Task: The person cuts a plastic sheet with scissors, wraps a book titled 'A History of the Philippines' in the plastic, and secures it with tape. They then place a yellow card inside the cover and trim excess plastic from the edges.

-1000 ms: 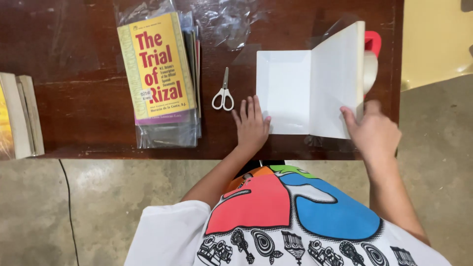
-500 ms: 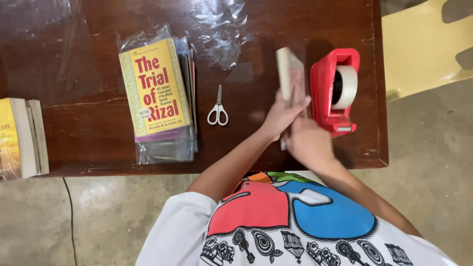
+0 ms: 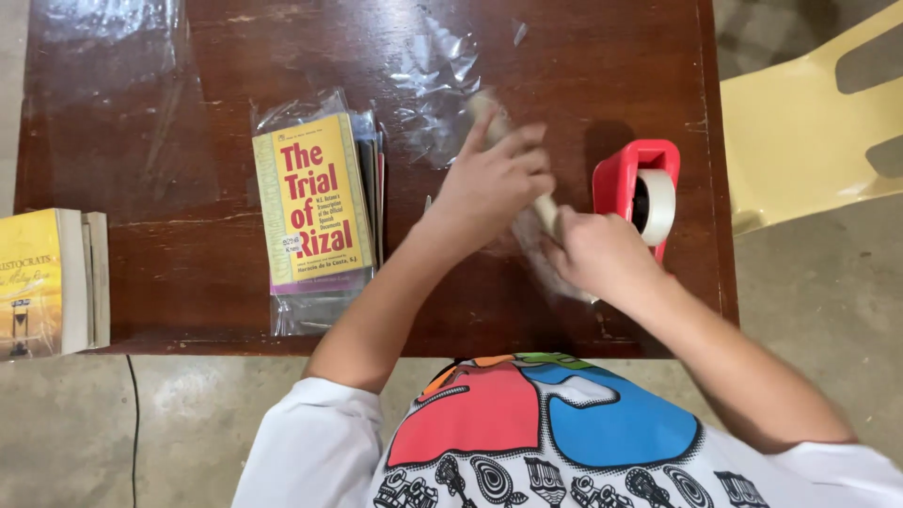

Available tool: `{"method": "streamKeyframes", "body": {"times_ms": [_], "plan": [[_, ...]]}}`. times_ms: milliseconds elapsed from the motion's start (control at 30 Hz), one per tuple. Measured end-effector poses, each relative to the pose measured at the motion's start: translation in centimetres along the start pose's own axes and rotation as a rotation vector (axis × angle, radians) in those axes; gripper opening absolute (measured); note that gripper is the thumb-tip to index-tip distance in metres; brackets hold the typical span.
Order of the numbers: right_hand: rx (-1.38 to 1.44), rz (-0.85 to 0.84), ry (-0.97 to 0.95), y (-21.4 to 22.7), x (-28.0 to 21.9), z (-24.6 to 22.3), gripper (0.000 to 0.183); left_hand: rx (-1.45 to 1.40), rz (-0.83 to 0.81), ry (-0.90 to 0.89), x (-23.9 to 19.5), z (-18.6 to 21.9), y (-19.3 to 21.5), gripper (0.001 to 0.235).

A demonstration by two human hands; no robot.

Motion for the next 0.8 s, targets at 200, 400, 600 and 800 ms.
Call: {"method": "streamKeyframes", "body": {"times_ms": [200, 400, 600, 800], "plan": [[0.138, 0.177, -0.332, -5.6, -2.2, 7.5, 0.038, -1.009, -0.275, 1.08, -2.8, 4.1, -11.0, 0.099], [0.093, 0.067, -0.423, -9.0, -4.4, 9.8, 0.04, -0.978, -0.532, 1.281, -5.2, 7.6, -17.1, 0.087], [0.179, 0.074, -0.47, -4.9, -4.9, 7.1, 0.059, -1.094, -0.412, 1.365, -3.8, 7.5, -13.7, 0.084], [0.158, 0.06, -0.496, -6.4, -5.6, 9.5, 0.058, -1.01, -0.161, 1.254, -6.8, 4.8, -12.4, 0.06]]}}
Point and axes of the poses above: each hand's wrist, its own x-axis towards the middle knuckle, its own y-axis out of the back of the hand, z = x × y, the point moved 6 cm from there along x, towards the middle knuckle, and after that the axes turned 11 degrees about z, right-handed, at the moved point
